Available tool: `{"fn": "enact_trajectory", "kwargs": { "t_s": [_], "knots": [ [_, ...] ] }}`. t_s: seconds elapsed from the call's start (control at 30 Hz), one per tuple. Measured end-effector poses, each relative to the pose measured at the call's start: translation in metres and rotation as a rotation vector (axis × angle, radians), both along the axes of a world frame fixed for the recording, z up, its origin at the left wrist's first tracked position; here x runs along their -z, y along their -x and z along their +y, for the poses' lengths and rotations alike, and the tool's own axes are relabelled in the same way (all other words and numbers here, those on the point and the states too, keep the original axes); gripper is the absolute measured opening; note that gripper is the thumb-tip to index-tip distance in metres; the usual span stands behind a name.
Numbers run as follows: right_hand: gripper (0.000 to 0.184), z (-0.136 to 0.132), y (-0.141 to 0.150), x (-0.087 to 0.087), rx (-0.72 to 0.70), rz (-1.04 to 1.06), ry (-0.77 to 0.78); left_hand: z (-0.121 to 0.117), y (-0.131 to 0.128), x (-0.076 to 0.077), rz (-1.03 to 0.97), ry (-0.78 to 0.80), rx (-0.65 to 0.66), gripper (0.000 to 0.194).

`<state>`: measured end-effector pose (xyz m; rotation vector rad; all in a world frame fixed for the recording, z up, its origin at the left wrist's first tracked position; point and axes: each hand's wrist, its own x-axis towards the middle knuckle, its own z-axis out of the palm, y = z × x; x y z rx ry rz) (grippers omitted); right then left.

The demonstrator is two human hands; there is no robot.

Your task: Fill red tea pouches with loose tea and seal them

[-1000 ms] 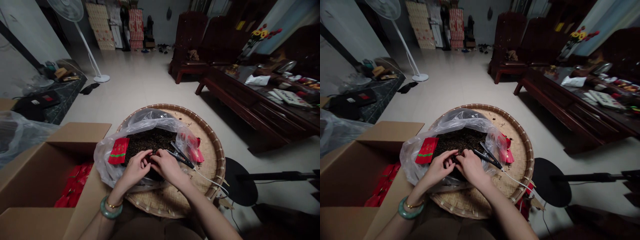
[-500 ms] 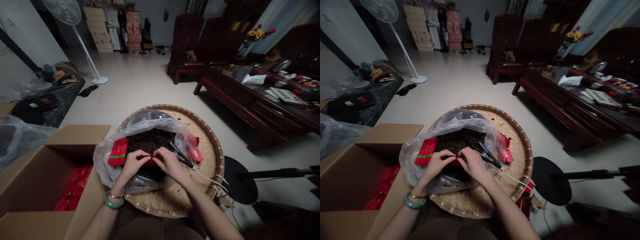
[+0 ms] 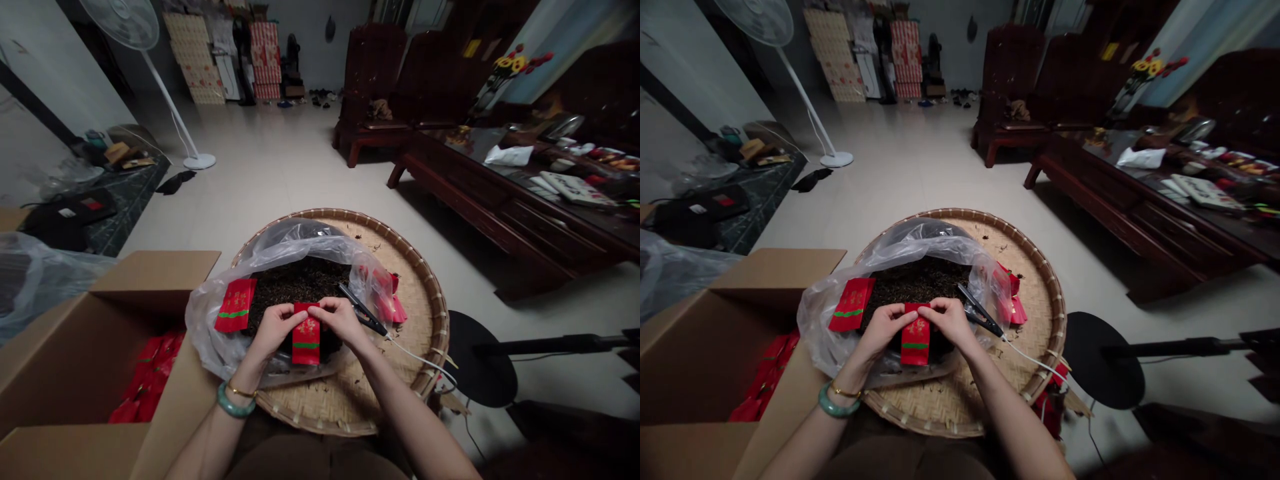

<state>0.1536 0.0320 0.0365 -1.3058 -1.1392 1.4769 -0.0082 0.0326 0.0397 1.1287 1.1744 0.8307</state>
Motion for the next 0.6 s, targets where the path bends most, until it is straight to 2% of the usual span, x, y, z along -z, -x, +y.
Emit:
{"fn": "enact_trajectory", "kwargs": {
  "t_s": [0.17, 0.27, 0.37, 0.5, 0.6],
  "knots": [
    [0.032, 0.0, -0.002, 0.002, -0.007, -0.008, -0.001, 0.0, 0.001, -0.001, 0.074, -0.015, 0.002, 0.035],
    [0.031, -0.001, -0.001, 0.004, 0.029, 0.003, -0.012, -0.004, -0.005, -0.003, -0.098, 0.064, 0.012, 0.035],
    [0.027, -0.003, 0.002, 0.007, 0.081, -0.038, -0.066, -0.012, -0.013, -0.001, -0.262, 0.199, 0.052, 0.05],
    [0.022, -0.004, -0.004, 0.011, 0.121, -0.186, -0.195, -0.018, -0.021, 0.005, -0.278, 0.342, 0.024, 0.05],
    [0.024, -0.003, -0.023, 0.016, 0.162, -0.431, -0.371, -0.017, -0.02, 0.004, -0.284, 0.387, -0.014, 0.052]
  ]
}}
